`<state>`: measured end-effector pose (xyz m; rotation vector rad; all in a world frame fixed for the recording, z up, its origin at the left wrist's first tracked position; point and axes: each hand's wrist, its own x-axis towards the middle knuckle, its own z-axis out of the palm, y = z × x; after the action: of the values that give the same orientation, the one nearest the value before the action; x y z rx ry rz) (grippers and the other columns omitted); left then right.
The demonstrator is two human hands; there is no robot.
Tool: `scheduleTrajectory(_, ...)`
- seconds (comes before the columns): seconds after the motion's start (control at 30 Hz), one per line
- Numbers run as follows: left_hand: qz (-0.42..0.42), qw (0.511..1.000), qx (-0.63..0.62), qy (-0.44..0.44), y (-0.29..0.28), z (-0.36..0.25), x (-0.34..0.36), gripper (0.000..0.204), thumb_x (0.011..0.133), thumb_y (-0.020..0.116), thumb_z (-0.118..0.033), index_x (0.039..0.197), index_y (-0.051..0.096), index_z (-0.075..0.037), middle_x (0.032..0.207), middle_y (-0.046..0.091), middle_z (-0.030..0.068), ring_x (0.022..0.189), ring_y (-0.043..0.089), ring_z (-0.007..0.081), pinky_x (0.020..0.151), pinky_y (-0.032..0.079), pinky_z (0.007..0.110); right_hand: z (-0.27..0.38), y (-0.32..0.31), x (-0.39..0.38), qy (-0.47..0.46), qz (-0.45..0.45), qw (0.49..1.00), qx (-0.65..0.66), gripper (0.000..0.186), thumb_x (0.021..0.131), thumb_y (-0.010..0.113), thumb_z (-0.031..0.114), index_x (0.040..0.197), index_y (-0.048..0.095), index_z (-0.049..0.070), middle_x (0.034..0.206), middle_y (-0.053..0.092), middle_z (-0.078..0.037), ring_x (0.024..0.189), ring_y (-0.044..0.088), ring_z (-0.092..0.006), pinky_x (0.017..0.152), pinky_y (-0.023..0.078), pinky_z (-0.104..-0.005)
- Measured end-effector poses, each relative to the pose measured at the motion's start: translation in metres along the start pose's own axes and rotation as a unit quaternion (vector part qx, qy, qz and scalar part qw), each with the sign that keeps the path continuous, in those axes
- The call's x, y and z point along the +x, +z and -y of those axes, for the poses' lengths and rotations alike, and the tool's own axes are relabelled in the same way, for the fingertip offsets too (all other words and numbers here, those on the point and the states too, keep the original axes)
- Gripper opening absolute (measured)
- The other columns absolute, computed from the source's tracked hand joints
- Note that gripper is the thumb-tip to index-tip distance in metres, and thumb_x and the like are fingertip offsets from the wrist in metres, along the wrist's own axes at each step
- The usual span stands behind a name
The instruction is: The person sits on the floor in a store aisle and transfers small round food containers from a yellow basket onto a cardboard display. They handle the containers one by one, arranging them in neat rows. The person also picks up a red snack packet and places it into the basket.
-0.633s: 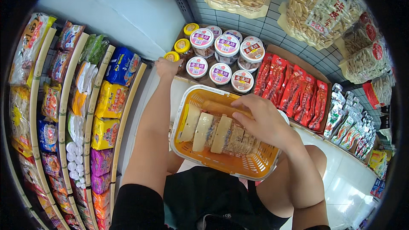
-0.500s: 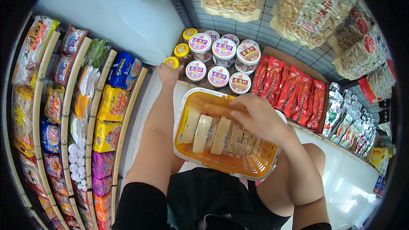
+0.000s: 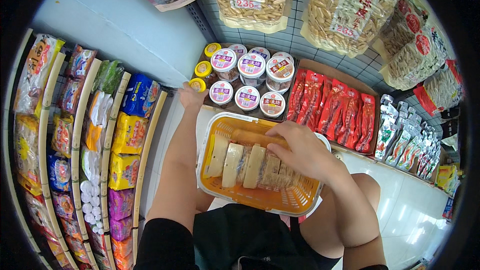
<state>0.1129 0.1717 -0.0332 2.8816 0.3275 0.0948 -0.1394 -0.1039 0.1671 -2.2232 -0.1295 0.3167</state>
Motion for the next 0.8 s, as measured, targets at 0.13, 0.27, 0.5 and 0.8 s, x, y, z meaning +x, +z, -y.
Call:
scheduleTrajectory(0.13,0.032,0.998,0.044,0.01,0.002,0.002,0.002,0.093,0.061,0.084,-0.052,0.133,0.045,-0.008,0.117,0.053,0.0265,0.1,0.061,0.0363,0.086,0.052,0.04,-0.005,0.002,0.0,-0.011,-0.014,1.0,-0.008,0.029,0.09,0.061,0.02,0.11,0.062,0.0,0.106,0.062,-0.02,0.101,0.06,-0.0372,0.09,0.047,-0.0428)
scheduleTrajectory(0.27,0.115,0.991,0.068,0.018,-0.007,0.006,0.02,0.097,0.061,0.081,-0.057,0.135,0.044,-0.008,0.12,0.053,0.0254,0.103,0.062,0.0348,0.086,0.053,0.039,-0.005,0.001,0.002,-0.006,-0.008,1.0,-0.005,0.029,0.09,0.062,0.021,0.11,0.062,0.0,0.106,0.062,-0.019,0.1,0.06,-0.0371,0.089,0.047,-0.0421)
scheduleTrajectory(0.5,0.099,0.99,0.096,0.009,0.005,0.0,0.007,0.111,0.063,0.08,-0.06,0.147,0.029,-0.008,0.129,0.048,0.0224,0.111,0.06,0.035,0.089,0.052,0.039,0.0,0.001,0.001,0.002,0.006,1.0,-0.006,0.03,0.089,0.062,0.022,0.109,0.062,0.0,0.107,0.062,-0.02,0.103,0.06,-0.0365,0.09,0.047,-0.0425)
scheduleTrajectory(0.8,0.192,0.971,-0.078,0.119,0.001,0.028,0.002,0.116,0.066,0.079,-0.052,0.147,0.019,0.006,0.136,0.046,0.0301,0.125,0.049,0.0386,0.104,0.042,0.041,-0.01,-0.009,-0.007,0.007,-0.024,1.0,-0.011,0.029,0.087,0.063,0.017,0.107,0.063,-0.004,0.105,0.063,-0.024,0.1,0.062,-0.0397,0.09,0.048,-0.0447)
